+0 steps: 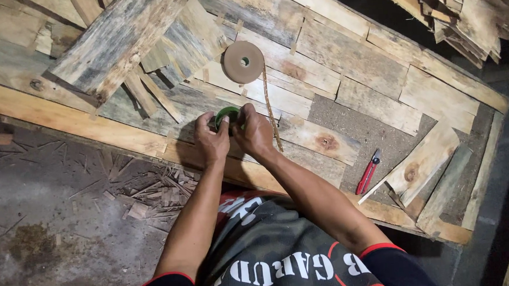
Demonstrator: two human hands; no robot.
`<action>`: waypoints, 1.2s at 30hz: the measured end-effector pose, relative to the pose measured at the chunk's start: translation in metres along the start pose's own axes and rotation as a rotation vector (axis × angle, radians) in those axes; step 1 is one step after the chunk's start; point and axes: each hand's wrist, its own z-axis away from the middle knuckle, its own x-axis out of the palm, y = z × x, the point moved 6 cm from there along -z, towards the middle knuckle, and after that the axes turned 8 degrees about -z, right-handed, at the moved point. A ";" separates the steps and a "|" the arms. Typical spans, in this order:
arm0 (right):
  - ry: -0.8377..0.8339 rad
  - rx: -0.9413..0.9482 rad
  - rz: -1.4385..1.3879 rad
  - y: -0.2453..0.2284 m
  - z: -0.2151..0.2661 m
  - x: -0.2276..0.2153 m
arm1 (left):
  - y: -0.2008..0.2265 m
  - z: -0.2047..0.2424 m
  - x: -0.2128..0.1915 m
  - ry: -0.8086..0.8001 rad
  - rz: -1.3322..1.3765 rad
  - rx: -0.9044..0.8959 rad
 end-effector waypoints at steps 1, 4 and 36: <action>0.001 -0.001 0.001 -0.001 0.000 -0.003 | -0.006 -0.001 0.004 0.000 0.001 0.001; -0.011 0.027 0.027 -0.002 0.003 -0.007 | -0.016 -0.001 0.005 0.025 -0.010 0.056; -0.084 -0.305 0.319 0.009 0.039 0.019 | 0.065 0.015 -0.022 0.027 -0.396 0.472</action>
